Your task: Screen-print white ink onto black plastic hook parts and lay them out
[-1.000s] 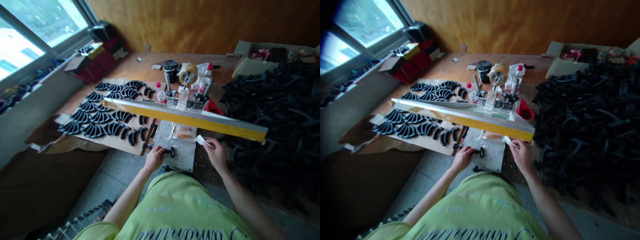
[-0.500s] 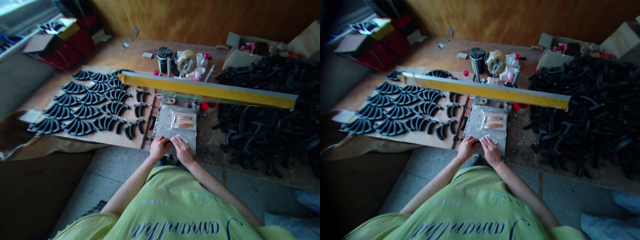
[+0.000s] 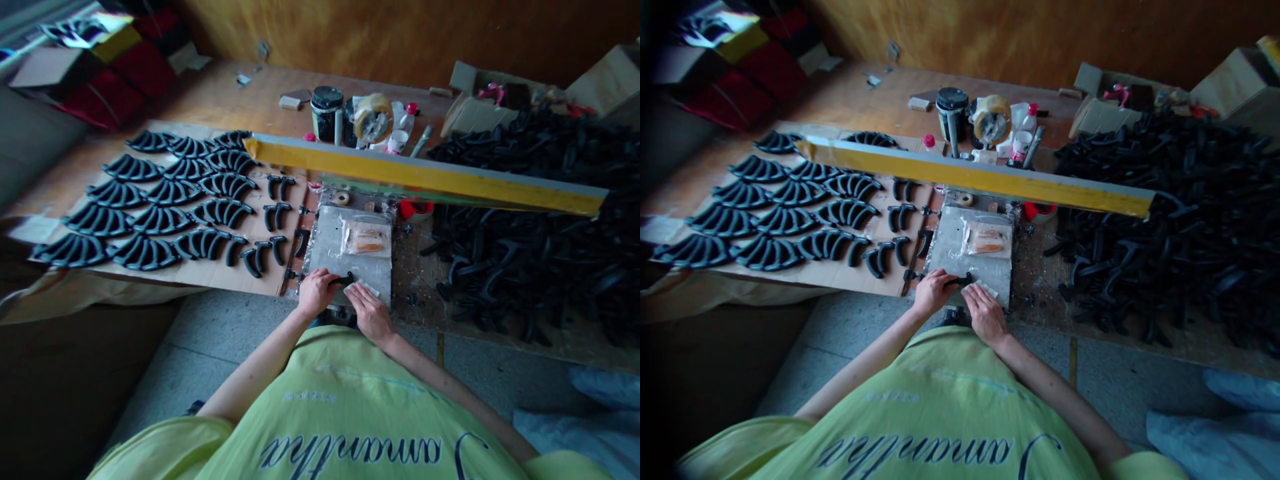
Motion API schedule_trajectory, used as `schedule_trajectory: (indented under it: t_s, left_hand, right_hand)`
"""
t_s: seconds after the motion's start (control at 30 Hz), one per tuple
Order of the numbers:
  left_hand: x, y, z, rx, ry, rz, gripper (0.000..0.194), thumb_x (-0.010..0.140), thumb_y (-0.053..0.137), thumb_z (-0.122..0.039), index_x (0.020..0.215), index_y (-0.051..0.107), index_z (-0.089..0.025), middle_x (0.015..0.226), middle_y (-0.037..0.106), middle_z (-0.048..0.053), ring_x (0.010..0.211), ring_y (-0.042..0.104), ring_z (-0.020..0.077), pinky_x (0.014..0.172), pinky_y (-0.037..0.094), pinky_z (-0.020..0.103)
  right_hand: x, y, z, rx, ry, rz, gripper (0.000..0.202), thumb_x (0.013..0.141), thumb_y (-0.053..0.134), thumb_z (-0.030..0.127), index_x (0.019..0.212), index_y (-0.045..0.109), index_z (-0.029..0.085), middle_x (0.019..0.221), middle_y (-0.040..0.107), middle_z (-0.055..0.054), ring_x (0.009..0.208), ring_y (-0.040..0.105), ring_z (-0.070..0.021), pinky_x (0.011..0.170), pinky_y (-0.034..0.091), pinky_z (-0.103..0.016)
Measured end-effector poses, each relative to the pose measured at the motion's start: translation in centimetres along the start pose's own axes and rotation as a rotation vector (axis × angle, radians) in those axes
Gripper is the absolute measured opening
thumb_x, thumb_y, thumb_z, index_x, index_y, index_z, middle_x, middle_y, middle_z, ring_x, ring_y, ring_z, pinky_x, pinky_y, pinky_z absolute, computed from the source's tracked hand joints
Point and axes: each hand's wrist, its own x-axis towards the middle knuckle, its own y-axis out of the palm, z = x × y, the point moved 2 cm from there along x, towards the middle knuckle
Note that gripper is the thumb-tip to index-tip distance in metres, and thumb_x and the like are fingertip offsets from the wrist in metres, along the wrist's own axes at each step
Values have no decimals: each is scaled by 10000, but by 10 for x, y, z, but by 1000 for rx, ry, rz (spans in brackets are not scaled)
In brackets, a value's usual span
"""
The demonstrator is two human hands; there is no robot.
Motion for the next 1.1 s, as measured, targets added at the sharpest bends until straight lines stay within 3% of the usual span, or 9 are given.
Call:
schedule_trajectory:
  t_s: [0.2,0.33,0.43,0.53,0.67,0.77,0.87,0.93,1.1]
  left_hand:
    - [0,-1,0,-4,6,9,232,866,602,-348,1060,712,-284,905,659,17,925,603,179,757,457,251]
    - [1,-2,1,-13,15,15,247,874,586,-367,1067,708,-271,911,659,25,906,611,179,751,464,252]
    - [3,-3,1,-9,30,20,239,875,580,-360,1058,701,-264,934,664,29,935,614,193,763,472,262]
    - [3,-6,0,-21,24,28,204,876,572,-325,1027,694,-261,966,674,30,962,617,196,781,473,265]
    - [1,-19,-13,-140,-27,76,202,893,539,-304,1050,650,-240,928,699,27,845,644,179,707,464,249]
    - [1,-32,-31,-275,-22,119,187,895,529,-305,1029,633,-226,878,699,17,743,634,151,647,444,225]
    - [3,-43,-49,-397,4,145,162,877,538,-275,985,630,-197,794,680,8,717,622,138,647,449,214]
    - [4,-47,-59,-475,3,192,145,872,538,-282,916,627,-176,715,650,-5,662,609,127,613,450,206]
    - [7,-45,-77,-687,-6,279,209,866,552,-331,966,636,-167,737,640,-9,615,607,110,587,482,209]
  right_hand:
    - [5,-5,-2,28,16,-7,402,898,391,53,1207,644,97,1261,625,-123,1243,534,-247,1077,426,-406]
    - [-3,-18,-8,208,28,75,383,901,400,78,1160,674,146,1200,664,-102,1194,576,-225,1056,441,-388]
    - [-8,-37,-30,458,263,66,330,941,414,205,1137,679,209,1104,709,-64,1018,667,-194,904,528,-324]
    - [-5,-51,-62,689,565,-98,319,927,462,340,1126,667,199,1080,713,-71,909,682,-199,753,546,-292]
    - [6,-66,-80,728,733,-257,381,831,596,387,1135,627,159,974,712,-74,740,647,-180,621,504,-261]
    - [15,-79,-62,612,620,-247,236,825,624,370,956,657,176,783,675,-27,646,591,-153,597,463,-244]
    - [26,-88,-37,588,321,-179,126,858,611,309,817,652,197,807,645,-26,763,603,-151,697,464,-238]
    - [34,-89,-32,562,225,-144,105,857,619,267,783,643,196,814,618,-23,787,598,-143,715,453,-229]
    - [41,-93,-58,455,366,-216,94,828,631,201,739,606,182,757,588,-11,718,566,-138,664,418,-224]
